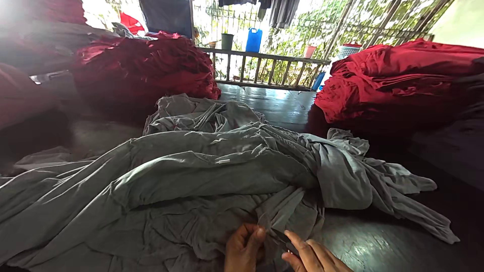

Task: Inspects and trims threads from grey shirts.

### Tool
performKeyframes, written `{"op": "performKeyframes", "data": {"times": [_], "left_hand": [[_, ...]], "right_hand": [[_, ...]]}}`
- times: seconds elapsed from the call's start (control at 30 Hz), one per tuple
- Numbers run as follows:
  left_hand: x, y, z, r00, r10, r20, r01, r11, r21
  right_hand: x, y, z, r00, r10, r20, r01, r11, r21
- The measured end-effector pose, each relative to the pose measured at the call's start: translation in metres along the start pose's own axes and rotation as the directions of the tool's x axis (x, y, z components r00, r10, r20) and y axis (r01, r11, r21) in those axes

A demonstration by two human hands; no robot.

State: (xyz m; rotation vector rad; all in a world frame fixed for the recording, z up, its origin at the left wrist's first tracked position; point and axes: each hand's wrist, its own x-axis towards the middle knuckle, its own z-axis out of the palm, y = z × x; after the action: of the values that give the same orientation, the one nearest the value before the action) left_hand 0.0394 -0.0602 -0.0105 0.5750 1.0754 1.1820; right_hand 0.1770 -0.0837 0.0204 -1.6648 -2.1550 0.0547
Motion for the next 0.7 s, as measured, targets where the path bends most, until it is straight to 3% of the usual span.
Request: {"op": "performKeyframes", "data": {"times": [0.7], "left_hand": [[0.0000, -0.0065, -0.0008, 0.992, 0.100, 0.075, -0.102, 0.994, 0.024]], "right_hand": [[-0.0040, -0.0057, 0.0032, 0.997, 0.047, -0.067, -0.050, 0.998, -0.042]]}}
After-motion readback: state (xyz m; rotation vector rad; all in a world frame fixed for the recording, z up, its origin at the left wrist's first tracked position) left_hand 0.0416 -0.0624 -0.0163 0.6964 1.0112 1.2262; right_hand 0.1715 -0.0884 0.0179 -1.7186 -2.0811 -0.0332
